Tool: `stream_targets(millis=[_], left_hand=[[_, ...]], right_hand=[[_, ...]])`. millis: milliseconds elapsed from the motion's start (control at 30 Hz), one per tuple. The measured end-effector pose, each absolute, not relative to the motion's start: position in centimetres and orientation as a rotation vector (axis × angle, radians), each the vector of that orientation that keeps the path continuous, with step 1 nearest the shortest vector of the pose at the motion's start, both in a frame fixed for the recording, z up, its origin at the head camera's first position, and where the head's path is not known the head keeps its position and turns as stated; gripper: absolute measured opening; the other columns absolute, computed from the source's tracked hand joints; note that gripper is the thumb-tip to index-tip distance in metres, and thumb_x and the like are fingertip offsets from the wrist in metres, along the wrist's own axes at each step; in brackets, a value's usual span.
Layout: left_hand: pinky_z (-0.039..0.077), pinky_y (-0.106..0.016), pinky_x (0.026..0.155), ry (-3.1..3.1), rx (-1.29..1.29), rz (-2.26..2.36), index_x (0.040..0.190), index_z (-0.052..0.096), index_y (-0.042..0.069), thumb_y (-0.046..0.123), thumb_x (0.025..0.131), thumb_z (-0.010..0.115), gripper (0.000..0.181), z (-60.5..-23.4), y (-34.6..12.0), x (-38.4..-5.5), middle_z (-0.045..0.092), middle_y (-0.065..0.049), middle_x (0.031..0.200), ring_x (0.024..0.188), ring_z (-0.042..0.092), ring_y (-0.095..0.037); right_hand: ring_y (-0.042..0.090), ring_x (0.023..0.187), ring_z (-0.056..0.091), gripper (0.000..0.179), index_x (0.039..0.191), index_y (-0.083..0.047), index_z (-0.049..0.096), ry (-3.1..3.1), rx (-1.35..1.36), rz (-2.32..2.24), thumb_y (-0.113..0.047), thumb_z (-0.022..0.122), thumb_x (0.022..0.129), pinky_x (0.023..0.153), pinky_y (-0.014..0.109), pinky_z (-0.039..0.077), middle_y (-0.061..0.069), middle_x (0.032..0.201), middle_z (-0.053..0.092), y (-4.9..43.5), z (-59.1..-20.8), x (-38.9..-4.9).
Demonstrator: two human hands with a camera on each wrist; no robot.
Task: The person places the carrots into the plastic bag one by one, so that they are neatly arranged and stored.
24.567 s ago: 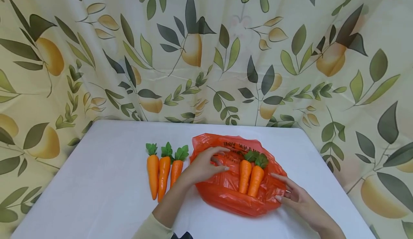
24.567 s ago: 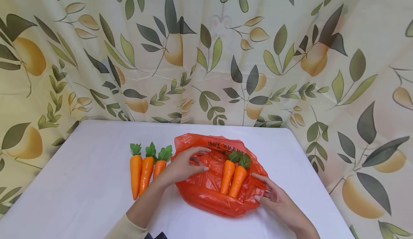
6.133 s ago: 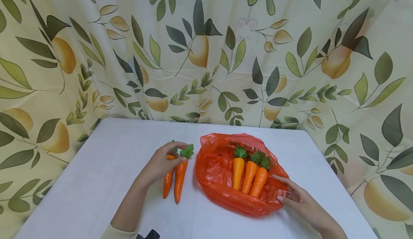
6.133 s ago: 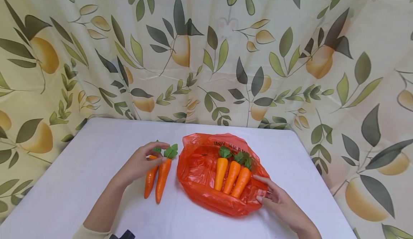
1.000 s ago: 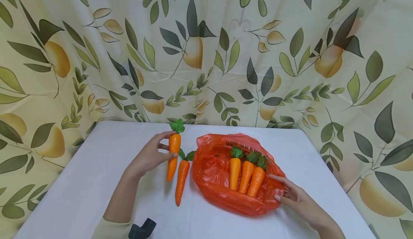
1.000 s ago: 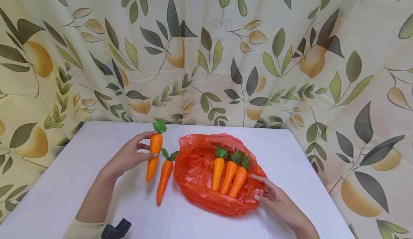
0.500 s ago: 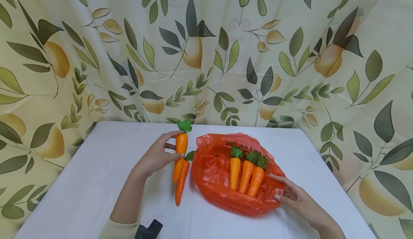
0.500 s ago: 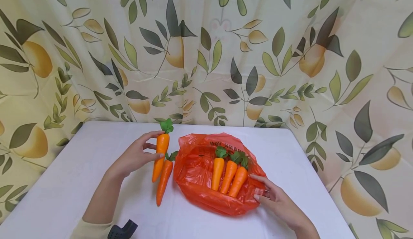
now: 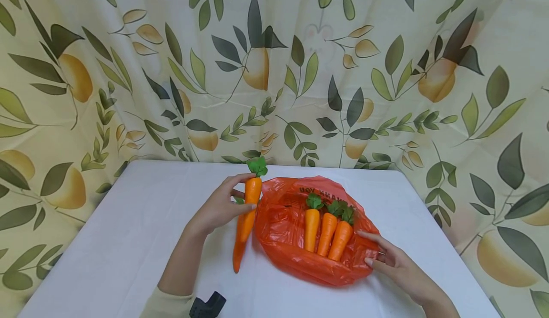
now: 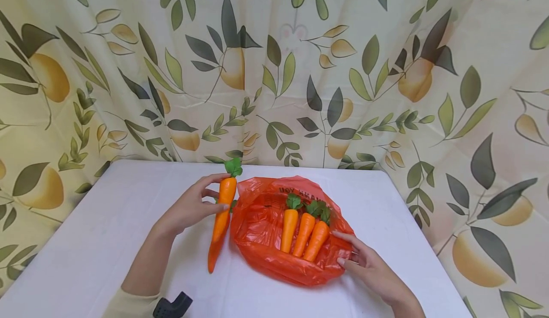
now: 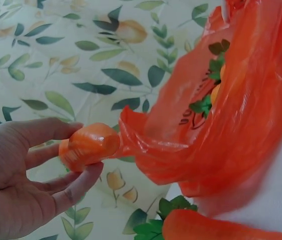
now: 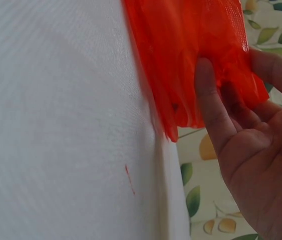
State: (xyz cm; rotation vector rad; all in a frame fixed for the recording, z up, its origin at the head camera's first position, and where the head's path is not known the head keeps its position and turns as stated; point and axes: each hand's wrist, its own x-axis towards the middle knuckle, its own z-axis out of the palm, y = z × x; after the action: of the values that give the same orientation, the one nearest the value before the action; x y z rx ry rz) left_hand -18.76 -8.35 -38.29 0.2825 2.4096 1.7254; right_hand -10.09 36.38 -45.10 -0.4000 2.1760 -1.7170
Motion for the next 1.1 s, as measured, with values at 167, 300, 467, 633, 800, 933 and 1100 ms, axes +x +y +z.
stream_targets(millis=[167, 300, 467, 633, 800, 933, 1100], left_hand=[[0.06, -0.039, 0.081, 2.378, 0.32, 1.752, 0.145, 0.057, 0.031, 0.004, 0.087, 0.081, 0.069, -37.9, -7.6, -18.8, 0.047, -0.001, 0.143, 0.117, 0.056, -0.03], [0.06, -0.039, 0.081, 2.367, 0.34, 1.76, 0.145, 0.057, 0.031, 0.003, 0.088, 0.081, 0.069, -37.7, -7.1, -18.8, 0.048, -0.001, 0.143, 0.116, 0.057, -0.03], [0.061, -0.039, 0.079, 2.338, 0.342, 1.775, 0.145, 0.057, 0.032, 0.003, 0.088, 0.08, 0.068, -37.5, -6.5, -18.8, 0.047, -0.002, 0.143, 0.114, 0.058, -0.031], [0.061, -0.039, 0.079, 2.322, 0.352, 1.77, 0.145, 0.056, 0.033, 0.004, 0.089, 0.08, 0.067, -37.3, -5.8, -18.7, 0.046, -0.001, 0.143, 0.115, 0.058, -0.031], [0.06, -0.038, 0.078, 2.321, 0.364, 1.754, 0.144, 0.057, 0.035, 0.006, 0.088, 0.081, 0.067, -37.1, -5.1, -18.8, 0.046, 0.0, 0.143, 0.116, 0.056, -0.029], [0.06, -0.037, 0.078, 2.314, 0.38, 1.748, 0.144, 0.057, 0.034, 0.007, 0.089, 0.081, 0.067, -37.0, -4.5, -18.9, 0.045, 0.001, 0.144, 0.114, 0.056, -0.029], [0.06, -0.036, 0.079, 2.326, 0.384, 1.734, 0.145, 0.056, 0.033, 0.007, 0.089, 0.081, 0.067, -37.1, -3.6, -19.2, 0.047, 0.002, 0.141, 0.114, 0.055, -0.028]], right_hand=[[-0.002, 0.122, 0.054, 0.06, 0.159, -0.003, 0.034, 2.171, -0.348, -1.71, -0.007, 0.06, 0.104, 0.094, 0.029, 0.054, 0.036, 0.163, 0.01, 36.3, -44.9, -10.1], [-0.002, 0.122, 0.054, 0.06, 0.159, -0.003, 0.034, 2.174, -0.343, -1.708, -0.008, 0.06, 0.104, 0.094, 0.029, 0.054, 0.035, 0.163, 0.011, 36.3, -44.8, -10.1], [-0.005, 0.123, 0.052, 0.059, 0.158, -0.002, 0.035, 2.184, -0.353, -1.703, -0.008, 0.06, 0.104, 0.094, 0.028, 0.053, 0.035, 0.162, 0.012, 36.2, -44.8, -10.0], [-0.002, 0.122, 0.054, 0.061, 0.159, -0.003, 0.033, 2.162, -0.338, -1.709, -0.007, 0.06, 0.104, 0.094, 0.029, 0.053, 0.034, 0.163, 0.009, 36.2, -44.8, -10.1], [-0.003, 0.122, 0.054, 0.061, 0.159, -0.004, 0.034, 2.171, -0.331, -1.698, -0.008, 0.06, 0.104, 0.094, 0.03, 0.054, 0.034, 0.164, 0.01, 36.3, -44.8, -10.2], [-0.004, 0.122, 0.053, 0.061, 0.159, -0.003, 0.034, 2.181, -0.347, -1.697, -0.008, 0.06, 0.104, 0.093, 0.029, 0.054, 0.035, 0.163, 0.011, 36.5, -44.9, -10.2], [-0.003, 0.124, 0.053, 0.06, 0.158, -0.002, 0.034, 2.174, -0.387, -1.712, -0.006, 0.059, 0.104, 0.094, 0.029, 0.054, 0.037, 0.162, 0.011, 36.5, -45.3, -10.2]])
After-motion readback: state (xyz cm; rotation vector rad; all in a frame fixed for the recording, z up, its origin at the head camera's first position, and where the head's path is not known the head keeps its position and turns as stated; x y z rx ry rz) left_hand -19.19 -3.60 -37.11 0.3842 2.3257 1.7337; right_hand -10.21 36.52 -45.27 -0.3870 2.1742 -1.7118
